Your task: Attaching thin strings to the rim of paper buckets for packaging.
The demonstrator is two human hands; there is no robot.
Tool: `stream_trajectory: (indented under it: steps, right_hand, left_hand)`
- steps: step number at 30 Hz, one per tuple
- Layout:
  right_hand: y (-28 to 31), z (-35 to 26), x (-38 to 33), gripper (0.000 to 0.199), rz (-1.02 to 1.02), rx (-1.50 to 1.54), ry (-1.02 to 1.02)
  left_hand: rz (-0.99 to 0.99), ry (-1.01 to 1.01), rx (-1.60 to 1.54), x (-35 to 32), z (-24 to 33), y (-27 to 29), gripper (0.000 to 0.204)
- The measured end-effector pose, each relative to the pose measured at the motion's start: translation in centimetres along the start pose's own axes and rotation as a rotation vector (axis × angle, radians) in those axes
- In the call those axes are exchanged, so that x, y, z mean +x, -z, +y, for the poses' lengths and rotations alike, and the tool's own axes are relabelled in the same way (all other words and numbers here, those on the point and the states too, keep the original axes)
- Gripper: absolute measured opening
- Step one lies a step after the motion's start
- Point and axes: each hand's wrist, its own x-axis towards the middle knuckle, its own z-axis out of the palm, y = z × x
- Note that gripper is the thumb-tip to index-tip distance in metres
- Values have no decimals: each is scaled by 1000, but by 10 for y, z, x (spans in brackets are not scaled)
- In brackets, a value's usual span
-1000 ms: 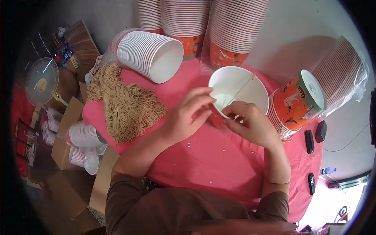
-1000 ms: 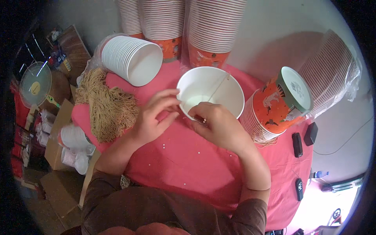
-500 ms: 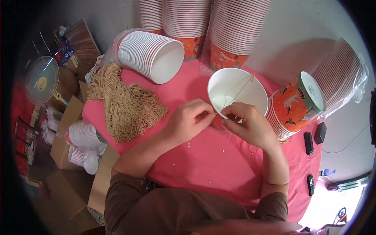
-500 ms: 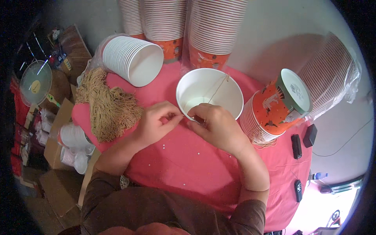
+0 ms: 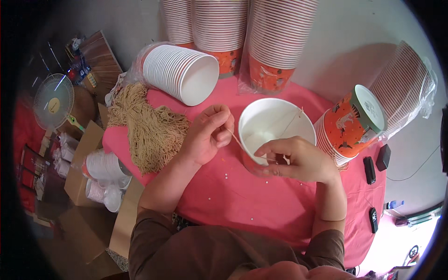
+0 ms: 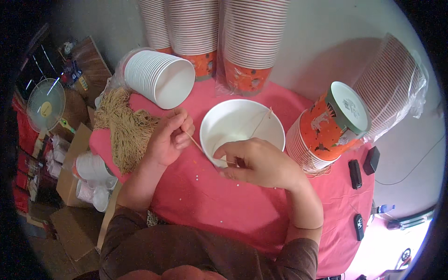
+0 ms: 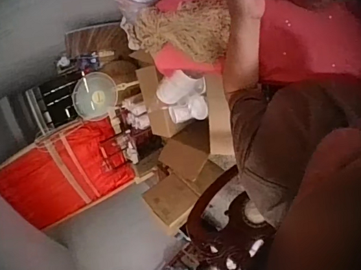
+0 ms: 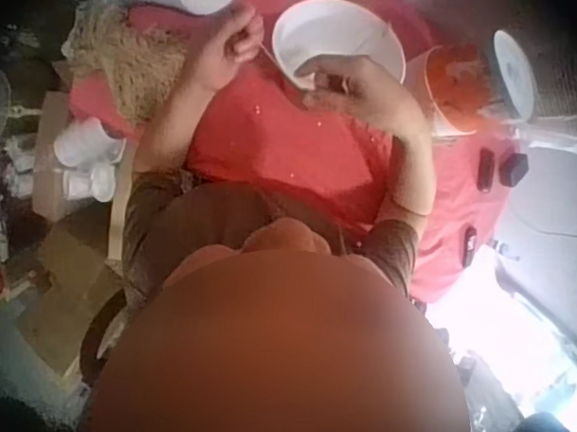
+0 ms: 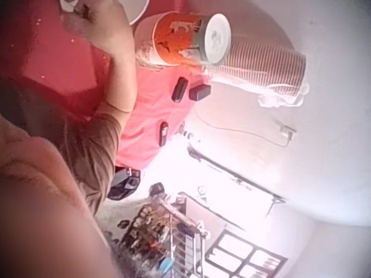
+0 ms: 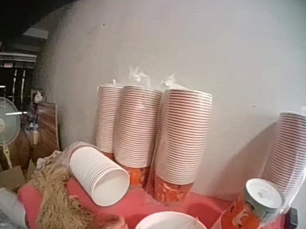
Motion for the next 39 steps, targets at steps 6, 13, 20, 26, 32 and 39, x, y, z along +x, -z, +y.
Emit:
stream_trajectory:
  steps: [6,13,20,26,32,39]
  right_hand:
    - [-2,0,-2,22,60,161,-10]
    - [-10,-5,8,19,421,-36,327]
    - [-19,-9,16,24,497,-41,447]
    - [-22,-6,22,23,508,-92,424]
    - [-18,8,23,24,622,-313,356]
    - [-22,1,23,25,551,-436,473]
  left_hand:
    - [-27,25,251,-4,4,-11,25]
    - [10,35,576,-14,-2,-18,17]
    - [-28,86,671,-25,-3,-43,12]
    - [-130,83,660,-27,-8,-38,12]
    - [-71,276,487,-16,6,-28,12]
    - [-63,219,427,-15,3,-22,12]
